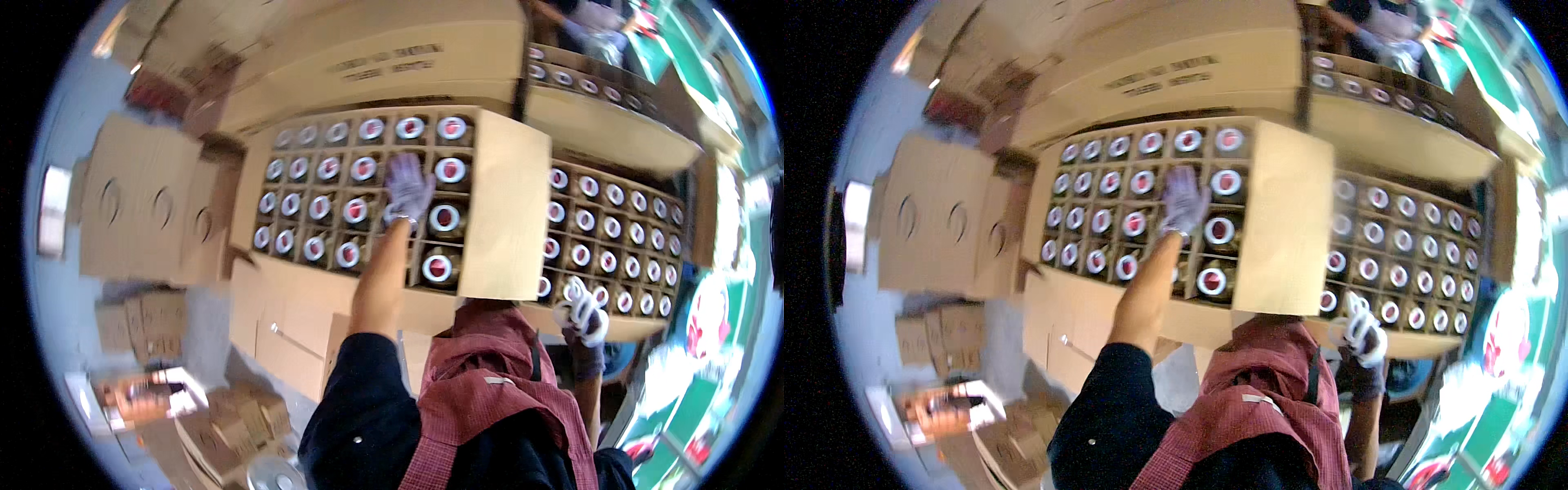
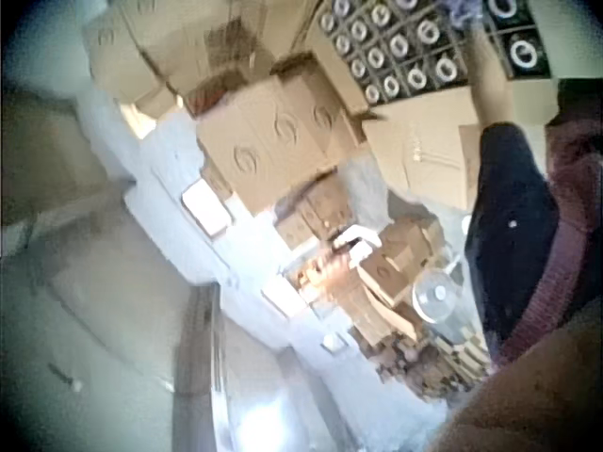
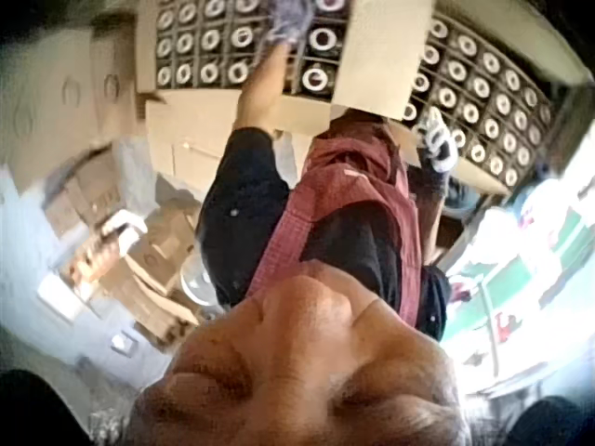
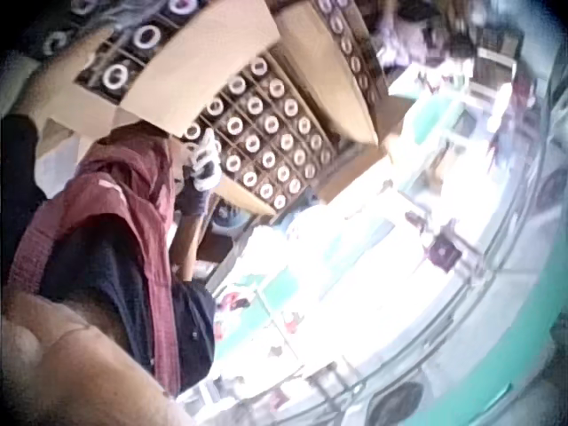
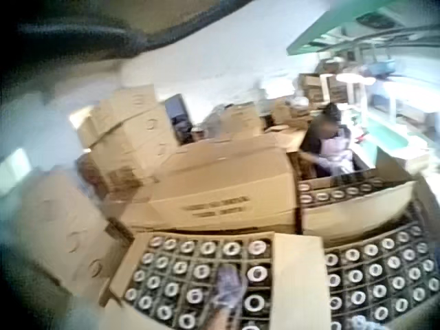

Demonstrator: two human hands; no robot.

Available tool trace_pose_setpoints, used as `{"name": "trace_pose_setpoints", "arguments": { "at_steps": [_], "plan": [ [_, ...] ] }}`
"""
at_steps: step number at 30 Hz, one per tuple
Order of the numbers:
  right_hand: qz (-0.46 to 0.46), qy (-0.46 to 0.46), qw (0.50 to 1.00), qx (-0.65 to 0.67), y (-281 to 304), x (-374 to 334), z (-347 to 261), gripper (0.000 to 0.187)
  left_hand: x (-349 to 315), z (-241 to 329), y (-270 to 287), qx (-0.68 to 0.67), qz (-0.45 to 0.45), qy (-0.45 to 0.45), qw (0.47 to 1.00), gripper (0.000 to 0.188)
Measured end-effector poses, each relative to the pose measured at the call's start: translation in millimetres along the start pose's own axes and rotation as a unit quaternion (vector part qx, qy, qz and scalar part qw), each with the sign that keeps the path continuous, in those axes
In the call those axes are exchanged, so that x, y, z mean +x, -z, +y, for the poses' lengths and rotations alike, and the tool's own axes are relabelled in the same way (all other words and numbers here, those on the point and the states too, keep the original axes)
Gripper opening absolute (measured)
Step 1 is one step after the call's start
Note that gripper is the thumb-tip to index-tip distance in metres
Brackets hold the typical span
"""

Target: The person places white circular rings onto the tops of small jars arranged in a cardboard box. They then open a second box containing pink plastic flasks, remove one, and attach a grey lid and a handle to it.

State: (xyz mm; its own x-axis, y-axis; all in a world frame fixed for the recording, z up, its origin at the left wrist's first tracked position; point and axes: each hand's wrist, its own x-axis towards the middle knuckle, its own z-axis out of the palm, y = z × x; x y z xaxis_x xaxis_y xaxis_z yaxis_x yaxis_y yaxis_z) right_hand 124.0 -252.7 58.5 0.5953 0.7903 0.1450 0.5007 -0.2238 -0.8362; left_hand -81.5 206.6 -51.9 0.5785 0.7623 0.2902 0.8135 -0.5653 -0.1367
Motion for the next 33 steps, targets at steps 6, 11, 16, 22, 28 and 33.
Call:
{"name": "trace_pose_setpoints", "arguments": {
  "at_steps": [6,11,16,22,28,33],
  "plan": [
    [0.100,-0.049,0.992,0.055,39,-35,18,0.027,-13,32,31,-0.062,-0.030,0.045,0.997,0.069],
    [0.146,-0.124,0.970,-0.148,86,-84,62,0.028,-49,70,45,-0.059,0.010,-0.091,0.994,0.069],
    [0.184,-0.166,0.937,-0.245,152,-125,136,0.040,-54,111,81,-0.073,-0.048,-0.060,0.994,0.063],
    [0.131,-0.072,0.798,-0.584,312,-67,232,0.023,-120,190,113,0.047,-0.099,-0.226,0.968,0.061],
    [0.289,-0.273,0.888,0.229,491,103,385,0.020,-192,257,138,-0.047,-0.165,-0.129,0.977,0.056],
    [0.291,-0.382,0.856,0.193,597,163,497,0.073,-297,311,188,-0.134,-0.286,-0.025,0.949,0.055]
  ]
}}
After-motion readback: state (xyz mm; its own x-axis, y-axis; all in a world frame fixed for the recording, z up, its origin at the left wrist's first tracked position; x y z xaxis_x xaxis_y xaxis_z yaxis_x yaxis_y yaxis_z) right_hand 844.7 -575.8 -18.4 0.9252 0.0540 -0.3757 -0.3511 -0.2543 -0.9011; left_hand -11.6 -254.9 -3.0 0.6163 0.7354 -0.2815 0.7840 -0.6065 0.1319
